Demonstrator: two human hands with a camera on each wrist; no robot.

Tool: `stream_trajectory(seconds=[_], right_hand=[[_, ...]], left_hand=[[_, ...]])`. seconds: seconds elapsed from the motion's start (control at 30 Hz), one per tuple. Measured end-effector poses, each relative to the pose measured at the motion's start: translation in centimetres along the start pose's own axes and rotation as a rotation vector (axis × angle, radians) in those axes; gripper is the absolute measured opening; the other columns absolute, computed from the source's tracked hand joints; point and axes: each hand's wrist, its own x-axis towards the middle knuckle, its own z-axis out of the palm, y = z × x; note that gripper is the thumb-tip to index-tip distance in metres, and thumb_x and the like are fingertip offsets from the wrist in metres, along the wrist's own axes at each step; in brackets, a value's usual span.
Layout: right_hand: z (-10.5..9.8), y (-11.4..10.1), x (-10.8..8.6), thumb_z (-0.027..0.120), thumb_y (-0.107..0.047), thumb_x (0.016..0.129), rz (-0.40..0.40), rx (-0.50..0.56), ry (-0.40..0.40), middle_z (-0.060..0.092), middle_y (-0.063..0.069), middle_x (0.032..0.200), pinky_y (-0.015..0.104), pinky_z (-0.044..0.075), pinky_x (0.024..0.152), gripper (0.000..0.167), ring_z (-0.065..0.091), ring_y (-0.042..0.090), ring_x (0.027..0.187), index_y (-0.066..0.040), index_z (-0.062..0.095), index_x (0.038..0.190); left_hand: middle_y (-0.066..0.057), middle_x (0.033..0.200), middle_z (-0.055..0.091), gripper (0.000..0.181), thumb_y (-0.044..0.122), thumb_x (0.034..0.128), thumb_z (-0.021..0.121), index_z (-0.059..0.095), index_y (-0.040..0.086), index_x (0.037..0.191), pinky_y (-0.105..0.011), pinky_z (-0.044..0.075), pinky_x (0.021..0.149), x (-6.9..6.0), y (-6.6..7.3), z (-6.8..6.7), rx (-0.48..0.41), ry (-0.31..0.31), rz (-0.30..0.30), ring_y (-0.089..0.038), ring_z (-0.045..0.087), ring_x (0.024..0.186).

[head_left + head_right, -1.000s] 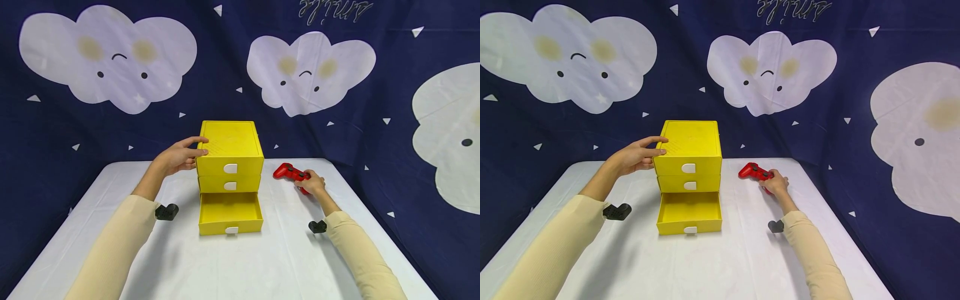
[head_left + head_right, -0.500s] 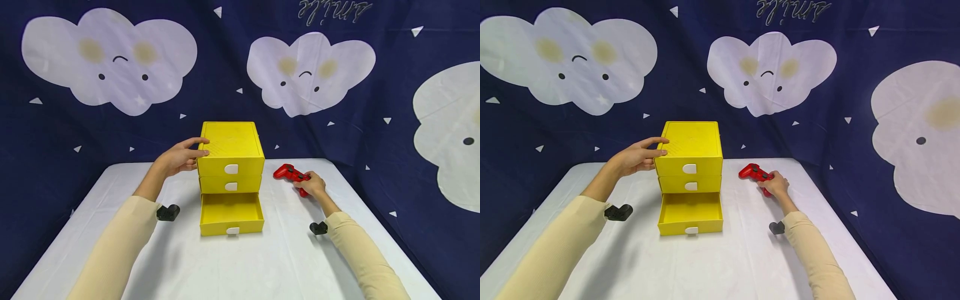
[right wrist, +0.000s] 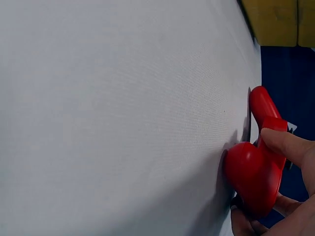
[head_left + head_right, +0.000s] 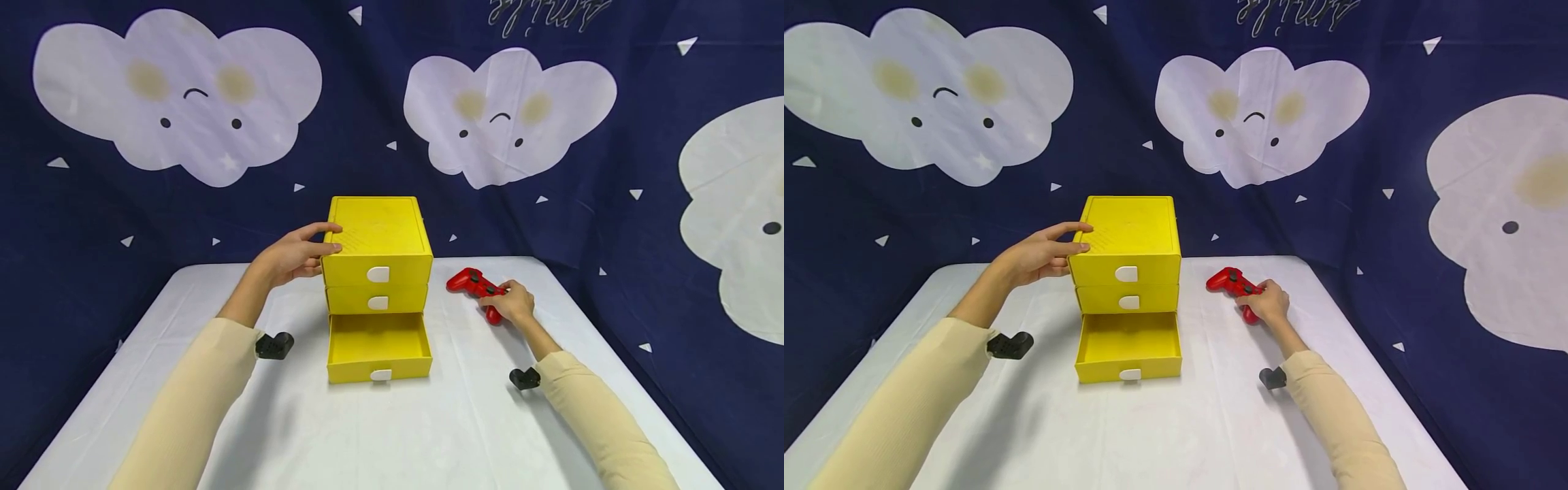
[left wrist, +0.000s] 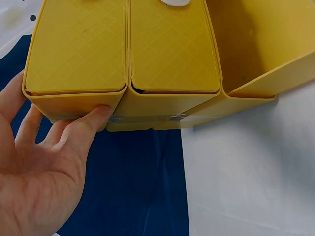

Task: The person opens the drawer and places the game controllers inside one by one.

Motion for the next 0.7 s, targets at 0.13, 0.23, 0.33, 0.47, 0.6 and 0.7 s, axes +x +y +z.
stream_trajectory(seconds=[0.13, 0.23, 0.33, 0.47, 0.6, 0.7], right_hand=[[-0.4, 0.0, -0.4, 0.085, -0.037, 0.075, -0.021, -0.004, -0.011, 0.059, 0.026, 0.131, 0.053, 0.039, 0.102, 0.067, 0.043, 0.048, 0.126, -0.002, 0.057, 0.125], [-0.8, -0.1, -0.7, 0.085, -0.037, 0.075, -0.042, -0.024, -0.026, 0.059, 0.026, 0.129, 0.054, 0.039, 0.101, 0.067, 0.042, 0.05, 0.125, -0.001, 0.057, 0.125], [-1.4, -0.5, -1.0, 0.086, -0.036, 0.076, -0.063, -0.043, -0.043, 0.06, 0.026, 0.126, 0.054, 0.04, 0.1, 0.067, 0.042, 0.049, 0.125, -0.002, 0.057, 0.125], [-2.4, -1.2, -1.4, 0.087, -0.038, 0.075, -0.099, -0.067, -0.077, 0.061, 0.024, 0.123, 0.053, 0.041, 0.096, 0.069, 0.043, 0.047, 0.122, -0.003, 0.058, 0.126], [-3.5, -2.2, -2.1, 0.088, -0.039, 0.072, -0.161, -0.113, -0.121, 0.064, 0.024, 0.12, 0.047, 0.044, 0.087, 0.066, 0.048, 0.044, 0.113, -0.005, 0.062, 0.122], [-4.4, -2.9, -2.7, 0.089, -0.037, 0.07, -0.209, -0.154, -0.151, 0.066, 0.022, 0.118, 0.041, 0.045, 0.08, 0.062, 0.053, 0.042, 0.107, -0.007, 0.065, 0.118]], left_hand=[[-0.007, 0.126, 0.05, 0.056, 0.028, 0.1003, 0.066, 0.044, 0.03, 0.151, -0.022, 0.045, 0.067, 0.1, -0.1, 0.0, -0.003, 0.005, 0.0, -0.015, 0.047, 0.076], [-0.008, 0.133, 0.049, 0.055, 0.027, 0.1007, 0.066, 0.043, 0.03, 0.151, -0.022, 0.046, 0.071, 0.1, 0.0, 0.1, -0.003, 0.002, -0.001, -0.016, 0.052, 0.083], [-0.008, 0.14, 0.048, 0.056, 0.027, 0.1006, 0.066, 0.043, 0.029, 0.152, -0.023, 0.048, 0.076, 0.1, 0.0, 0.1, -0.005, -0.003, 0.0, -0.017, 0.056, 0.093], [-0.008, 0.135, 0.049, 0.057, 0.028, 0.1004, 0.066, 0.043, 0.029, 0.152, -0.023, 0.048, 0.075, 0.0, -0.1, 0.1, 0.002, 0.001, -0.001, -0.017, 0.054, 0.089], [-0.007, 0.126, 0.05, 0.057, 0.029, 0.1002, 0.066, 0.043, 0.03, 0.152, -0.023, 0.046, 0.071, 0.0, -0.1, 0.0, 0.008, 0.008, 0.0, -0.016, 0.05, 0.082], [-0.007, 0.128, 0.05, 0.057, 0.03, 0.1001, 0.066, 0.043, 0.03, 0.152, -0.023, 0.047, 0.072, 0.0, -0.2, 0.1, 0.006, 0.0, 0.004, -0.016, 0.051, 0.084]])
